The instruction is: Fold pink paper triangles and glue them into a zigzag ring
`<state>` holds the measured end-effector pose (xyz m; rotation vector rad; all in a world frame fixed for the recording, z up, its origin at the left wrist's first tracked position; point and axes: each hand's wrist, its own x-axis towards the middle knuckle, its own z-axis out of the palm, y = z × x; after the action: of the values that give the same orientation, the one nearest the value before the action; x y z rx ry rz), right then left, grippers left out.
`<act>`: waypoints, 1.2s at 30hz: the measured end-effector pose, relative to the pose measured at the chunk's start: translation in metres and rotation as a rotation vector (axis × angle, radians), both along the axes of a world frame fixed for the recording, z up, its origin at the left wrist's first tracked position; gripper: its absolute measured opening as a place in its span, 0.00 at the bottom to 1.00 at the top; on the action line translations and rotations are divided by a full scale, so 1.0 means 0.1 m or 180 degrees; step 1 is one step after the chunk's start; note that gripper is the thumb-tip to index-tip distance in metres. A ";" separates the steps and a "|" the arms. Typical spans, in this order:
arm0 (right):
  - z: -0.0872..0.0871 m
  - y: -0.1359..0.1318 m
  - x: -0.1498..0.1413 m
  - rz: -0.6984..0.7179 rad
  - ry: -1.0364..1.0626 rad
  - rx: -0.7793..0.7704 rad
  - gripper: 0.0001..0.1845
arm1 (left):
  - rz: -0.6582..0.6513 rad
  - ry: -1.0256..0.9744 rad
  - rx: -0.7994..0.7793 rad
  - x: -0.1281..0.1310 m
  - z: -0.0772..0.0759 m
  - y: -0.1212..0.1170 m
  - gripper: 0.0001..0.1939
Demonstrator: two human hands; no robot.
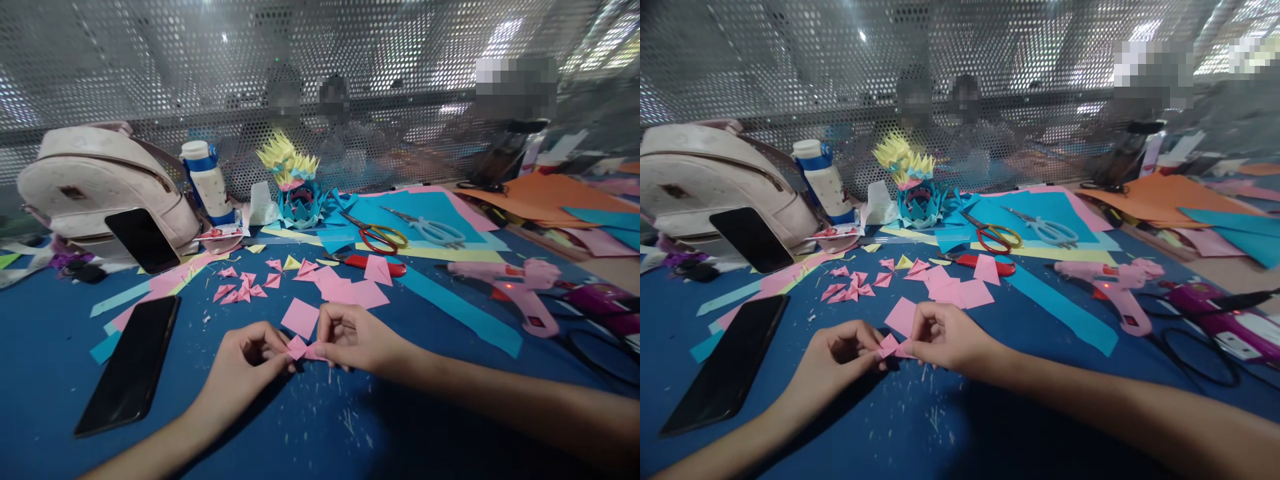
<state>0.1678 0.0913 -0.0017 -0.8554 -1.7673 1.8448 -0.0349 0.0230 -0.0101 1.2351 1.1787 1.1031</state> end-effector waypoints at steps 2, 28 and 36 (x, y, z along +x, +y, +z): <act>0.00 -0.01 0.00 0.0002 -0.0013 0.0003 0.15 | 0.0004 0.0005 0.0006 0.00 0.01 0.00 0.08; -0.09 -0.03 -0.02 0.0037 -0.0071 -0.0052 0.17 | -0.0240 0.0003 0.0155 0.01 -0.03 -0.02 0.05; -0.07 -0.08 -0.02 -0.0013 -0.0148 -0.0217 0.22 | -0.0119 0.0144 0.0383 0.02 0.02 -0.03 0.06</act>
<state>0.1653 0.0834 -0.0087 -0.9339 -1.7377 1.9069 -0.0332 0.0204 -0.0082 1.3754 1.1319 1.1372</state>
